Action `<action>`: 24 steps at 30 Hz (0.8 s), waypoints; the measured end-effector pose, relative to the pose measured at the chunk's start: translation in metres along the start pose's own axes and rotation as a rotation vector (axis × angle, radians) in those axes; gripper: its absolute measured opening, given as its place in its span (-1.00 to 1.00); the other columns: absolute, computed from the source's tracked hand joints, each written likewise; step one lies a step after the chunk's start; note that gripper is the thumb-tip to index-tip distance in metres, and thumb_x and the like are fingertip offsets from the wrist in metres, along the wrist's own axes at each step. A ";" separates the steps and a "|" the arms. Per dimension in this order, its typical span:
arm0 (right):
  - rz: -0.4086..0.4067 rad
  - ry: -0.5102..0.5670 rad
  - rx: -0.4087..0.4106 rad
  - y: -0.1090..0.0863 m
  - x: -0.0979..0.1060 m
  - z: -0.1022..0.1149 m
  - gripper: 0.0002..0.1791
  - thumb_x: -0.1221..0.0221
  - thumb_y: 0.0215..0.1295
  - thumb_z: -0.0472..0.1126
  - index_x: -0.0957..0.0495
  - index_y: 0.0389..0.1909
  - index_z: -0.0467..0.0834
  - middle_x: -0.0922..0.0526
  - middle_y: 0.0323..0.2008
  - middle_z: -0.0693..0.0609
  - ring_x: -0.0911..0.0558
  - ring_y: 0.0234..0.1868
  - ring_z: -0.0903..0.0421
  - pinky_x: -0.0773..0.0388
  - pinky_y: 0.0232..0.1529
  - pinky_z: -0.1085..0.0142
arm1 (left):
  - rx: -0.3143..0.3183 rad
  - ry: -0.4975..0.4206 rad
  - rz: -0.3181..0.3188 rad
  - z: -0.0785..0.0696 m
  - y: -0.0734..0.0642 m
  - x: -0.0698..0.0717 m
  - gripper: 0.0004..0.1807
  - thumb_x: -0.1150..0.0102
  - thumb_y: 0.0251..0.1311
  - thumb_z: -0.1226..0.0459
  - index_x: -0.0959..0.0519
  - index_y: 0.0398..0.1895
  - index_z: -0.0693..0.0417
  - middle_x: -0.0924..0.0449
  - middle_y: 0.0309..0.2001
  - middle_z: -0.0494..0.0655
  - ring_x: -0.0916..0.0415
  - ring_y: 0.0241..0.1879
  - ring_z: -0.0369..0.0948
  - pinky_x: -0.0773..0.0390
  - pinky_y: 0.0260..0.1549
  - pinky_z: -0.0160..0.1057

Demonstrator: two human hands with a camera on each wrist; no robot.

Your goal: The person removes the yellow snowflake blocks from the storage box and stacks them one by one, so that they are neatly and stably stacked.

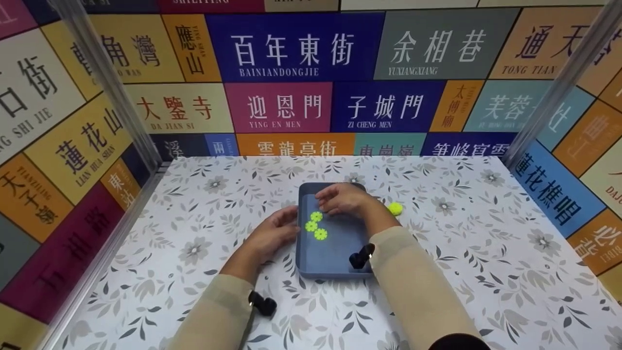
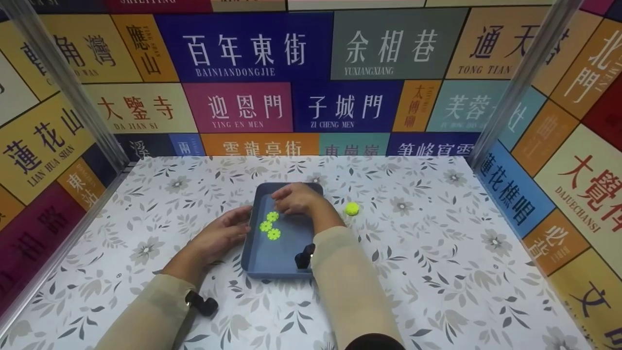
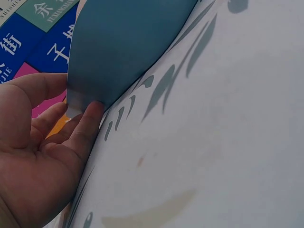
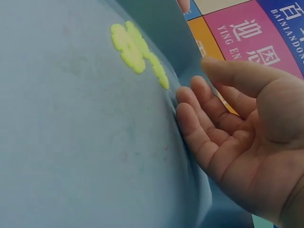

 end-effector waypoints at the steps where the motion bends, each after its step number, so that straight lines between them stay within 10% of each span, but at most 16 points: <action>1: 0.004 -0.007 0.003 0.001 0.000 -0.001 -0.43 -0.34 0.29 -0.47 -0.59 0.34 -0.27 -0.71 0.22 -0.22 -0.77 0.04 0.02 -0.77 0.14 0.17 | 0.001 -0.002 0.002 0.000 0.000 0.000 -0.23 -0.26 0.34 0.42 -0.31 0.62 0.09 -0.35 0.61 0.09 -0.42 0.53 0.04 -0.55 0.40 -0.11; 24: -0.002 -0.540 0.075 0.001 -0.009 -0.001 -0.52 -0.52 0.17 -0.22 -0.77 0.15 0.03 -0.78 0.10 0.03 -0.67 0.09 0.05 -0.66 0.18 0.14 | 0.014 0.003 -0.007 0.001 0.000 0.000 -0.23 -0.26 0.35 0.42 -0.31 0.63 0.06 -0.33 0.63 0.08 -0.40 0.54 0.04 -0.50 0.48 -0.03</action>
Point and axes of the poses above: each hand's wrist, its own y-axis towards the middle knuckle, its own x-axis out of the back of the hand, z = x × y, the point moved 7 cm from there along y, towards the middle knuckle
